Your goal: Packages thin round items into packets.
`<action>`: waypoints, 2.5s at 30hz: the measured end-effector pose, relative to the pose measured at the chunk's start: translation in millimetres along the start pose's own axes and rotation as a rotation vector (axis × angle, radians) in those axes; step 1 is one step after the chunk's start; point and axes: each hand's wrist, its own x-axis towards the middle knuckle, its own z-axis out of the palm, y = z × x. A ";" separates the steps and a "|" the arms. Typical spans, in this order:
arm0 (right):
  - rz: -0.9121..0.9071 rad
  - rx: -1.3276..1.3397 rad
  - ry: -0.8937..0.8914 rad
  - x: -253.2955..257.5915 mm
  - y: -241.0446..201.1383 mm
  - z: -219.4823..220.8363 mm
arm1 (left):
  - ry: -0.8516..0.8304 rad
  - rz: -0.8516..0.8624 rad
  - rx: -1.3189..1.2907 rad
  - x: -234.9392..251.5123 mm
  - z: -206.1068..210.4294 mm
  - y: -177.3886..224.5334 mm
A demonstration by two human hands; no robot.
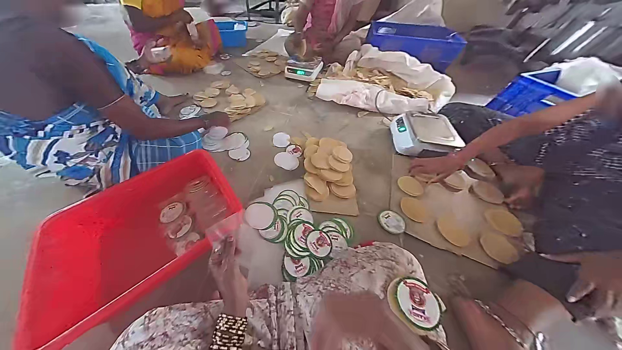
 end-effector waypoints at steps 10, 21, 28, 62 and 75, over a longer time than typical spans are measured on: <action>0.668 -0.639 -0.255 -8.8 115.2 3.9 | -0.014 -0.053 0.006 6.4 5.8 -3.8; 0.463 -0.738 0.252 -63.9 115.3 -56.5 | -0.089 -0.016 0.058 6.2 -2.2 -12.6; 1.107 -0.745 0.659 -101.6 139.9 -196.5 | -0.112 -0.008 0.073 7.3 -3.0 -17.0; 0.745 -0.926 -0.399 181.1 236.1 44.2 | 0.084 -0.102 -0.096 13.2 9.8 -3.9; 0.608 0.133 0.706 123.1 202.9 -39.5 | 0.072 -0.099 -0.126 12.5 9.9 -1.7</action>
